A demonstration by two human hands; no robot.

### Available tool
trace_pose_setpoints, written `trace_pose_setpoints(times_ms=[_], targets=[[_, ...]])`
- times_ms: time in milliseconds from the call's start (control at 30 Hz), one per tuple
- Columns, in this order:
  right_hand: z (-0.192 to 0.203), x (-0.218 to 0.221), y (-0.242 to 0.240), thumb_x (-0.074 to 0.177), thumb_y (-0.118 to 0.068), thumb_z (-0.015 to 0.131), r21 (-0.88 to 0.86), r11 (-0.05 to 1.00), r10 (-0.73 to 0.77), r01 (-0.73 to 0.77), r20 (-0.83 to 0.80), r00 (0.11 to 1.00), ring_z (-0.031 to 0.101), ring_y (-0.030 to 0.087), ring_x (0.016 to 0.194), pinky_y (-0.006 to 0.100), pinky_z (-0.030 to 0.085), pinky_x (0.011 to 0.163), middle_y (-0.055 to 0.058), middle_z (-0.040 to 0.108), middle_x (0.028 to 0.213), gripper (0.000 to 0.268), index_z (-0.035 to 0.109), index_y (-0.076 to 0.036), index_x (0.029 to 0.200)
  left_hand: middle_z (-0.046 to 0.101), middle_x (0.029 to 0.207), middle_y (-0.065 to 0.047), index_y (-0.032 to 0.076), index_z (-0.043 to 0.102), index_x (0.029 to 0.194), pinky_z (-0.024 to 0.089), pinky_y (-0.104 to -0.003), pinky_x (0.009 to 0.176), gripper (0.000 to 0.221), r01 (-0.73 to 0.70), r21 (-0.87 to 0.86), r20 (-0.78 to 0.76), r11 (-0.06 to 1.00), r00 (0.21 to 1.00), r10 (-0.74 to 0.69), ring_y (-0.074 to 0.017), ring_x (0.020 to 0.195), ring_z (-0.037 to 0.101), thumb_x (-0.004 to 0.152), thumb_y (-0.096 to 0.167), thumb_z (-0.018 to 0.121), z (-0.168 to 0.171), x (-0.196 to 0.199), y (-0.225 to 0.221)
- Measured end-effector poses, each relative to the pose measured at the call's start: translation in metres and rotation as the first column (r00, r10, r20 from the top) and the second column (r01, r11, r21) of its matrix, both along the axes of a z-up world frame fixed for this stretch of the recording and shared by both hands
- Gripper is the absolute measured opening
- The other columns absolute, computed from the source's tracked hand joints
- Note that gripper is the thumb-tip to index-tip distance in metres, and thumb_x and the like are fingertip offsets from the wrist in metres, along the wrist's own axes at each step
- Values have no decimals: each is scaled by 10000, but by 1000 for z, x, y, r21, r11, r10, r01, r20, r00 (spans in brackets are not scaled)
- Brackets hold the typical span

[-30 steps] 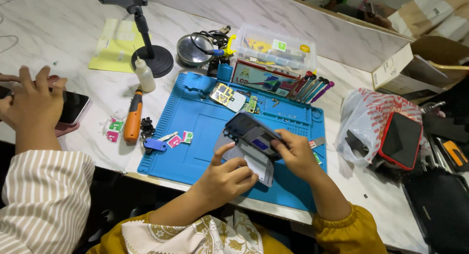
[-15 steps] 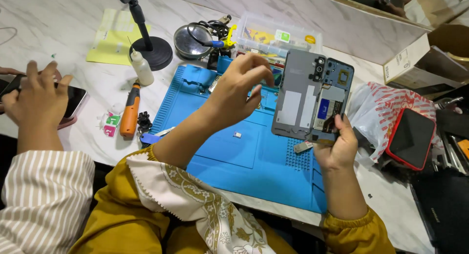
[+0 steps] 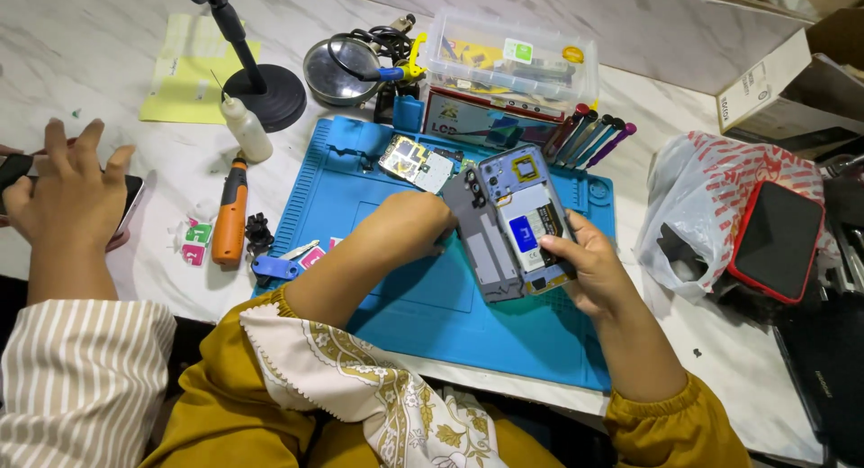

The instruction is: Repairing a smartphone by scraping adhesive from the frame and reassembling internal components

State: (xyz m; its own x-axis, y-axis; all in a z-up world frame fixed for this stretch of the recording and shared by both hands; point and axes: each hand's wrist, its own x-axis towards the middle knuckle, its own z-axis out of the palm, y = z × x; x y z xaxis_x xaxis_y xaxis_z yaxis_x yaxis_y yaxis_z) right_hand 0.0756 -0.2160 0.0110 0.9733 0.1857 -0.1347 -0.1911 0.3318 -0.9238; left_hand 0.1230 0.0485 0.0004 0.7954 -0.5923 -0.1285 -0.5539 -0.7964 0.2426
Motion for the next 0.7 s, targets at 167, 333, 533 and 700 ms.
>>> trace_pose_setpoints(times_ms=[167, 333, 533, 700], targets=[[-1, 2, -1, 826, 1, 713, -61, 995, 75, -74, 16, 997, 773, 250, 736, 390, 650, 672, 121, 736, 887, 303, 631, -55, 1112, 745, 850, -130, 80, 762, 975, 613, -443, 650, 209, 7, -46, -74, 999, 997, -11, -341, 781, 741, 805, 187, 819, 4, 3, 6], [-1, 7, -8, 844, -13, 707, -53, 995, 81, -80, 15, 997, 771, 270, 707, 402, 648, 656, 141, 741, 890, 288, 623, -64, 1115, 753, 825, -124, 105, 755, 876, 591, -439, 669, 75, 28, -105, -193, 994, 980, -48, -360, 786, 739, 816, 148, 742, -8, 18, 19], [-1, 10, -7, 858, -8, 686, -103, 988, 119, -118, 6, 993, 768, 276, 704, 381, 636, 663, 138, 725, 882, 277, 601, -62, 1116, 755, 857, -140, 75, 729, 935, 572, -453, 775, 132, -19, -288, -215, 957, 976, -46, -370, 845, 724, 865, 183, 756, 11, 17, 28], [7, 3, 2, 835, 1, 708, -23, 993, 118, -116, 63, 991, 779, 293, 732, 394, 643, 683, 144, 715, 872, 310, 611, -39, 1126, 682, 1067, -233, -10, 569, 1239, 554, -522, 904, 434, 7, -728, 61, 686, 997, 54, -421, 1059, 678, 1007, 349, 645, 27, 11, 23]])
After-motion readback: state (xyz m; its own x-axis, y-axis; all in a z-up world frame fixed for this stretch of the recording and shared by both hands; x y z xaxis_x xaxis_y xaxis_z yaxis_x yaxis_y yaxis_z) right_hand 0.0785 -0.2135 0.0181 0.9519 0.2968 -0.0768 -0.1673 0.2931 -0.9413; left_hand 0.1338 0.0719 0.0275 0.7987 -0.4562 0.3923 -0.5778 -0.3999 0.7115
